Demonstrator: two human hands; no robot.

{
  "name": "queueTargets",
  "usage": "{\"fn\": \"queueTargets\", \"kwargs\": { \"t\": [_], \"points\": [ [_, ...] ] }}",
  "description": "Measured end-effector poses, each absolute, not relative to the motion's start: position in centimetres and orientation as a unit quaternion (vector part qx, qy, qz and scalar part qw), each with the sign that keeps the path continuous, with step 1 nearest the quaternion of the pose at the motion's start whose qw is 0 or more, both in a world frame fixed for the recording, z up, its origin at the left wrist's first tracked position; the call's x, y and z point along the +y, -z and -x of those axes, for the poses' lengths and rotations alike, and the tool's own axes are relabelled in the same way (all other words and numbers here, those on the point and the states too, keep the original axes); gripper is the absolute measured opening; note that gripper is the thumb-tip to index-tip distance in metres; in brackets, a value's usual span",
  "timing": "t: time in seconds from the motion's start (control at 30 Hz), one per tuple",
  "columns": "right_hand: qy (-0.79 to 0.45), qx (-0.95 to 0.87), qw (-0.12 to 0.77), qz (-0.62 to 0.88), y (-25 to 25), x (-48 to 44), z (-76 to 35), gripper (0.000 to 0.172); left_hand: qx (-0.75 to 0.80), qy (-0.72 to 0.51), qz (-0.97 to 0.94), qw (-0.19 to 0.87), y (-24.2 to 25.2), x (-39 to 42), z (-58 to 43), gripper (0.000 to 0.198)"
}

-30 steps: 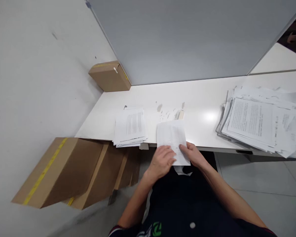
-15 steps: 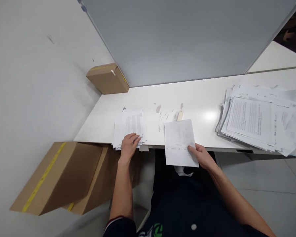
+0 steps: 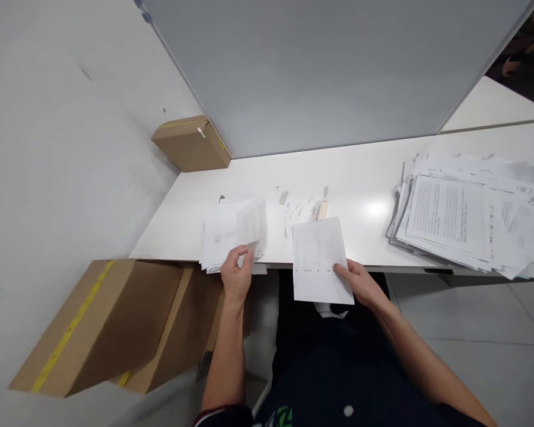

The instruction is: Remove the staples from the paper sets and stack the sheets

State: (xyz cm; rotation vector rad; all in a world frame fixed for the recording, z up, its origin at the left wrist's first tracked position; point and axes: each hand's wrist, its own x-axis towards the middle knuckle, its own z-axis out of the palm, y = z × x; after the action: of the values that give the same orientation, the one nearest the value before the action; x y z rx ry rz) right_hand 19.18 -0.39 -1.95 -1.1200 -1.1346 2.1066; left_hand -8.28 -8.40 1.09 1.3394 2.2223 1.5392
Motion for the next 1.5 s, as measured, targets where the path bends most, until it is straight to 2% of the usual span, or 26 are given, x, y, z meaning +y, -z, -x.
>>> {"fn": "queueTargets", "kwargs": {
  "t": [0.13,0.3,0.5,0.57,0.7,0.8,0.87,0.93,1.07,1.23,1.5],
  "points": [
    [-0.779,-0.398,0.248,0.415,1.7,-0.4,-18.4,0.036,0.650,-0.471,-0.592,0.067,-1.9,-9.1,2.4,0.007],
    [-0.776,-0.391,0.267,0.417,1.9,-0.6,-17.7,0.040,0.583,-0.392,-0.705,0.100,-0.1,-9.5,-2.8,0.013],
    [-0.750,-0.441,0.287,0.400,2.6,-1.1,-18.1,0.041,0.537,-0.355,-0.756,0.115,0.8,-10.2,-4.1,0.013],
    [-0.750,-0.441,0.284,0.403,2.9,-1.2,-18.3,0.041,0.583,-0.387,-0.703,0.126,1.0,-10.4,-3.3,0.017],
    [-0.758,-0.440,0.274,0.397,2.8,-1.5,-19.0,0.040,0.746,-0.463,-0.432,0.205,2.2,-10.2,-0.7,0.026],
    [-0.743,-0.467,0.272,0.394,2.3,-1.8,-19.3,0.039,0.709,-0.489,-0.357,0.362,2.5,-9.4,0.5,0.035],
    [-0.730,-0.494,0.274,0.385,1.8,-1.8,-19.4,0.039,0.649,-0.526,-0.362,0.414,1.9,-8.5,0.5,0.038],
    [-0.714,-0.520,0.281,0.375,1.0,-1.6,-19.4,0.038,0.618,-0.569,-0.373,0.395,0.7,-7.5,0.1,0.035],
    [-0.655,-0.571,0.330,0.368,-1.2,0.1,-19.3,0.034,0.607,-0.615,-0.409,0.294,-2.4,-5.2,-0.8,0.026],
    [-0.595,-0.600,0.406,0.349,-2.9,3.1,-19.5,0.034,0.557,-0.663,-0.453,0.214,-4.3,-2.9,-1.6,0.027],
    [-0.618,-0.583,0.379,0.367,0.4,4.6,-18.8,0.037,0.547,-0.639,-0.461,0.283,-1.6,-1.2,-1.9,0.031]
  ]
}}
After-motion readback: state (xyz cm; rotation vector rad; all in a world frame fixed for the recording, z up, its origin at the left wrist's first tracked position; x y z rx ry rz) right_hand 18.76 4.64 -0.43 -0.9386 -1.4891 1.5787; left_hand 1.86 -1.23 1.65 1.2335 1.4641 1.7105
